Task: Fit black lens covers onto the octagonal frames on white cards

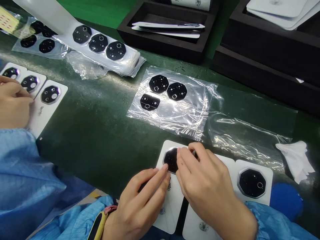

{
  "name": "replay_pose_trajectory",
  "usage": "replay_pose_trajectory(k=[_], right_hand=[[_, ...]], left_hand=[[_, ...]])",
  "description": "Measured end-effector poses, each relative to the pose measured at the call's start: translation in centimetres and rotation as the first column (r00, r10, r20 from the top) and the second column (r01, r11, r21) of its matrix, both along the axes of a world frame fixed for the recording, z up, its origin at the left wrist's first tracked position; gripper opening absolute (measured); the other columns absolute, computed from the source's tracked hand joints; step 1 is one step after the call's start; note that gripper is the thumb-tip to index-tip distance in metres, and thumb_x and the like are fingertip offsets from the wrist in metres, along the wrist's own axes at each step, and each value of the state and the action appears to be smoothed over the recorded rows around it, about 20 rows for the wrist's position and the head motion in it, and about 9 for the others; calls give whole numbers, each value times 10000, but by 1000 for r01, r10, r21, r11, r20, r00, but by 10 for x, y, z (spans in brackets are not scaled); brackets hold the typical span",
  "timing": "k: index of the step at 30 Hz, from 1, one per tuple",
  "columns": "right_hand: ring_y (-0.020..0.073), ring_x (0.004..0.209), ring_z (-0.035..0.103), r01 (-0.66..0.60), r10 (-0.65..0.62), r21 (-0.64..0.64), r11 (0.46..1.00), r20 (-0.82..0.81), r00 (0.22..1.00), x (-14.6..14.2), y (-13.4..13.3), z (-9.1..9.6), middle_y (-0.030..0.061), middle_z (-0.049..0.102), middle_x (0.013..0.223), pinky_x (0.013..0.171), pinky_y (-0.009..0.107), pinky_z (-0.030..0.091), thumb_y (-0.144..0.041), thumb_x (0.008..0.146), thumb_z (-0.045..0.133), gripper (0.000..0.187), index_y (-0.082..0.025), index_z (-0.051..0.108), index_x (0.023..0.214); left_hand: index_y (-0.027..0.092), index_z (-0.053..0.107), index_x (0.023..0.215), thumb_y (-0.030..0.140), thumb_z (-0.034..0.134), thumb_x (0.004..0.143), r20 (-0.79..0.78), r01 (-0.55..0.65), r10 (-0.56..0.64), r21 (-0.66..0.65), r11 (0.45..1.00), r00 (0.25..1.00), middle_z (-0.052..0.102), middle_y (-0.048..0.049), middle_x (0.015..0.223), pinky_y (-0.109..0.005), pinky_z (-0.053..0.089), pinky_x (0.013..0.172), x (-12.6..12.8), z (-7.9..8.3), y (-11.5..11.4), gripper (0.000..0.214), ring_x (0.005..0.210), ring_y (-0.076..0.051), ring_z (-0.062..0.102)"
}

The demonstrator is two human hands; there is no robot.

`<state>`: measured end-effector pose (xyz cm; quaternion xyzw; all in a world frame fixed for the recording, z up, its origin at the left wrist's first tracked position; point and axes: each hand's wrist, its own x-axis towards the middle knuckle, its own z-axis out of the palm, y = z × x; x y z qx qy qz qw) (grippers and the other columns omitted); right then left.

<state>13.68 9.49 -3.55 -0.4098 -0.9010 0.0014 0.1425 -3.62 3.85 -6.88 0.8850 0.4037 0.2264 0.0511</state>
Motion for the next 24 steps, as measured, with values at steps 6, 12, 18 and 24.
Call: replay_pose_trajectory(k=[6, 12, 18, 24], right_hand=[[219, 805, 589, 38, -45, -86, 996, -75, 996, 8, -2, -1, 102, 663, 833, 596, 319, 515, -42, 889, 403, 303, -81, 692, 969], [239, 855, 589, 216, -244, -164, 962, -179, 953, 16, 0, -4, 111, 639, 903, 668, 364, 543, -126, 925, 391, 275, -154, 664, 942], [203, 738, 625, 157, -418, -615, 773, -308, 854, 19, 9, 13, 66, 650, 871, 613, 344, 557, -212, 826, 486, 100, -197, 583, 813], [173, 646, 659, -14, -553, -844, 536, -364, 749, 30, -6, 53, 17, 660, 718, 521, 253, 541, -328, 840, 511, 140, -219, 565, 772]], left_hand=[[39, 637, 994, 10, 401, 884, 51, -72, 70, 34, 997, 996, 692, -150, 1050, -349, 601, 738, 3, -1, -2, 262, 874, -222, 639], [57, 615, 1003, 29, 434, 885, 76, -136, 133, 36, 990, 988, 673, -162, 1030, -343, 569, 784, 6, 2, -3, 218, 928, -217, 605], [30, 409, 1345, 157, 482, 921, 154, -247, 249, -33, 969, 956, 529, -240, 1251, -437, 563, 899, 4, 1, -6, 448, 1203, -310, 510], [171, -58, 1511, 249, 473, 954, 607, 243, 121, -483, 841, 785, 393, -261, 1428, -376, 589, 877, 1, 27, 10, 773, 1196, -277, 570]])
